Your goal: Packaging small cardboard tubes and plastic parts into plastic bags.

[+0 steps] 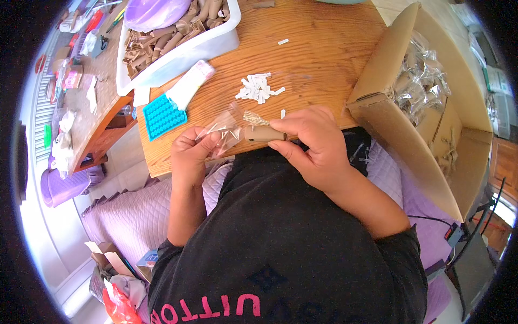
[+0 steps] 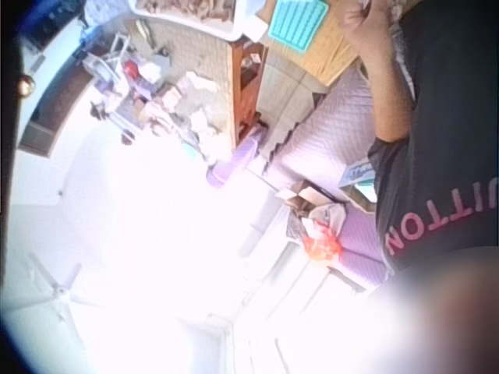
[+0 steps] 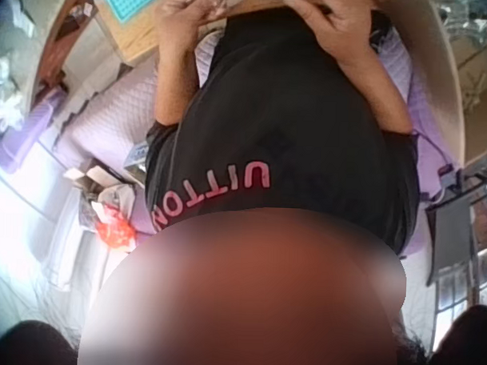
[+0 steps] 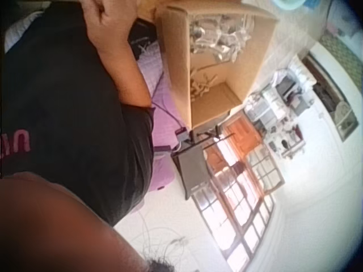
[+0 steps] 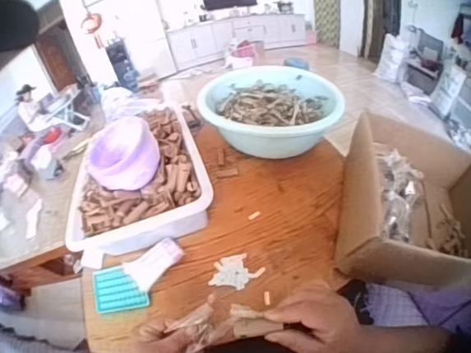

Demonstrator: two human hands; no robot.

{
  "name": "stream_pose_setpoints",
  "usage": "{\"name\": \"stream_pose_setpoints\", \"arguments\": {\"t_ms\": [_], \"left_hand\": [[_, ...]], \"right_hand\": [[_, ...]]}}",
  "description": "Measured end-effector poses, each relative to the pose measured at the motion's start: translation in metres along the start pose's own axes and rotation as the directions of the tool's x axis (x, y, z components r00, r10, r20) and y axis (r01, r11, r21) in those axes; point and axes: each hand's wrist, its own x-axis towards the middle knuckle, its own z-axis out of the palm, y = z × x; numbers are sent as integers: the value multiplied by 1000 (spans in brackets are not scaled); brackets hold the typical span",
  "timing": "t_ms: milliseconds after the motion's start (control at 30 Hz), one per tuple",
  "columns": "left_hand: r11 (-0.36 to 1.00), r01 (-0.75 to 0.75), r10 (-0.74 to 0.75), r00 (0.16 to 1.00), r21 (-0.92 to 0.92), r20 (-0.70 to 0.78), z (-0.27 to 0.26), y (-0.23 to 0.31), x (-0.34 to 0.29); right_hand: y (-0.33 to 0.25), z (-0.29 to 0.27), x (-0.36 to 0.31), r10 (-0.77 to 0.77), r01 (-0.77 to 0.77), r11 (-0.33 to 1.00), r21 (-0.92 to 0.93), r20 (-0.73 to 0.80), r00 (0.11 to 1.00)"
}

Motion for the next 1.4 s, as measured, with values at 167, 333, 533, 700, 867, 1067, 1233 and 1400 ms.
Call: {"name": "stream_pose_setpoints", "arguments": {"t_ms": [167,333,533,700,867,1067,1233,1400], "left_hand": [[999,-1,5,994,-38,109,7,1,-4],[992,-3,27,980,-122,198,8,-1,-6],[989,-29,53,985,-142,166,18,-9,-6],[1000,30,-29,976,0,216,26,-4,-7],[966,119,-206,891,230,405,22,1,0],[960,242,-279,849,138,449,31,7,-1],[972,195,-235,839,131,491,36,5,-1],[963,251,-265,811,98,521,43,1,2]], "right_hand": [[7,-1,2,-129,121,978,-169,-36,991],[10,1,0,-265,238,918,-318,-42,963],[7,4,-1,-367,354,879,-319,22,930],[13,2,-2,-114,120,992,-45,111,987],[16,-1,0,-108,111,994,-6,191,976],[21,-8,8,-61,38,996,78,323,944],[25,-8,10,-70,36,994,99,362,929],[16,1,11,-108,130,990,-56,290,951]]}}
